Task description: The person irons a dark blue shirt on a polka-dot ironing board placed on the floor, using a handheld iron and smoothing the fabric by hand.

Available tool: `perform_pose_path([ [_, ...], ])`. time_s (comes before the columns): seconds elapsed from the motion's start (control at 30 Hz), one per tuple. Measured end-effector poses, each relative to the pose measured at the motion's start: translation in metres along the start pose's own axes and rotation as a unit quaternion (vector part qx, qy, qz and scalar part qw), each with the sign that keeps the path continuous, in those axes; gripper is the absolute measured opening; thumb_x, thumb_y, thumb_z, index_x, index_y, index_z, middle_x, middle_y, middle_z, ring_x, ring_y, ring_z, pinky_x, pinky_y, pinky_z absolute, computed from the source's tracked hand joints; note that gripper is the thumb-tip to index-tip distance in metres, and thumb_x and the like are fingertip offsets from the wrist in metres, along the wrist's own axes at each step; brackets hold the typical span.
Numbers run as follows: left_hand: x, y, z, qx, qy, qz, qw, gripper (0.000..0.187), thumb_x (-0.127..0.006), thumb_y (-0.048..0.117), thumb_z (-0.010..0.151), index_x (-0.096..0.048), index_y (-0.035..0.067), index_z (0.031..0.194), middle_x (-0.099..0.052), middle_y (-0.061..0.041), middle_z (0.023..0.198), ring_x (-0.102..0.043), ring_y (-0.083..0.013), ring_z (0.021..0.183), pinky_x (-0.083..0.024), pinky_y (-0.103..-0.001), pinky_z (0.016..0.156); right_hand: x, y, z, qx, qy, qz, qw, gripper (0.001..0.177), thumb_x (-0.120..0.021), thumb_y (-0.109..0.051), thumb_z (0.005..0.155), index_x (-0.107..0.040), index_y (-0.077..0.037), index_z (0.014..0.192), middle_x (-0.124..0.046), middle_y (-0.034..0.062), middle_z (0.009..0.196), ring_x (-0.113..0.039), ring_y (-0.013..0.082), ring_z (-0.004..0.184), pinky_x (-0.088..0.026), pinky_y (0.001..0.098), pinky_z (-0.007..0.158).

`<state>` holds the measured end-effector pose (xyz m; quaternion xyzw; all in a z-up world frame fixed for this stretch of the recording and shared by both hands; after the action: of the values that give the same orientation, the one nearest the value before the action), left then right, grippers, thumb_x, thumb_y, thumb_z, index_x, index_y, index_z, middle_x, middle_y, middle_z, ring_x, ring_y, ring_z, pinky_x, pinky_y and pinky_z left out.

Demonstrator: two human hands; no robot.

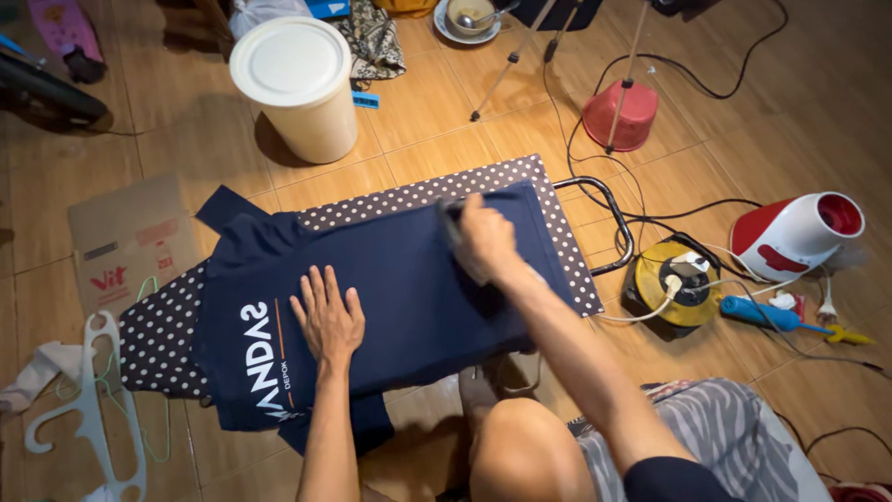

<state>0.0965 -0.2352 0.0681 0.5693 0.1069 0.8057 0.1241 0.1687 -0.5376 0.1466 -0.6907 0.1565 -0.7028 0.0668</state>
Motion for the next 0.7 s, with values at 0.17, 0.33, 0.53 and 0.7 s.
perform_pose_path([
  [0.17,0.0,0.001,0.001,-0.005,-0.004,0.01,1.0,0.061,-0.048,0.038,0.103,-0.048,0.002,0.153,-0.042,-0.023,0.161,-0.035,-0.0402,0.151,-0.021,-0.061,0.122,0.003,0.134,0.018,-0.115,0.027,-0.041,0.992,0.022,-0.044,-0.016,0.103,-0.046,0.002,0.114,-0.071,0.0327,0.095,-0.071,0.051,0.089,-0.055,0.0612,0.078],
  [0.33,-0.001,0.002,-0.001,-0.009,0.01,0.017,1.0,0.062,-0.05,0.037,0.101,-0.049,0.001,0.152,-0.043,-0.023,0.16,-0.036,-0.041,0.15,-0.023,-0.063,0.121,0.033,0.192,-0.016,-0.122,0.045,-0.045,0.991,0.034,-0.053,-0.024,0.098,-0.043,0.004,0.113,-0.069,0.0341,0.087,-0.069,0.0537,0.086,-0.054,0.0616,0.077],
  [0.53,-0.017,-0.001,-0.001,-0.006,0.02,0.035,0.999,0.06,-0.051,0.036,0.102,-0.051,0.0,0.15,-0.044,-0.024,0.159,-0.037,-0.042,0.149,-0.023,-0.066,0.119,0.076,0.153,-0.074,-0.075,0.016,-0.059,0.995,0.039,-0.05,-0.03,0.103,-0.043,0.004,0.121,-0.071,0.029,0.082,-0.071,0.0498,0.077,-0.056,0.0603,0.07],
  [0.7,-0.033,-0.022,0.002,0.011,0.001,-0.058,0.998,0.056,-0.047,0.034,0.104,-0.055,-0.001,0.147,-0.045,-0.025,0.158,-0.035,-0.0432,0.149,-0.02,-0.065,0.12,0.089,0.049,-0.123,-0.015,0.027,0.009,0.999,0.06,-0.057,-0.057,0.097,-0.052,0.001,0.109,-0.071,0.0274,0.086,-0.07,0.0474,0.072,-0.056,0.0568,0.062],
])
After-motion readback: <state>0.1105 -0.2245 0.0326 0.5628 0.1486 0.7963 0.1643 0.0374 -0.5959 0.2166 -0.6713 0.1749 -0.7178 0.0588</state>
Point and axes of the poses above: each hand's wrist, its own z-axis towards the middle knuckle, its own x-axis out of the back of the hand, y = z × x, the point moved 7 cm from there along z, towards the middle knuckle
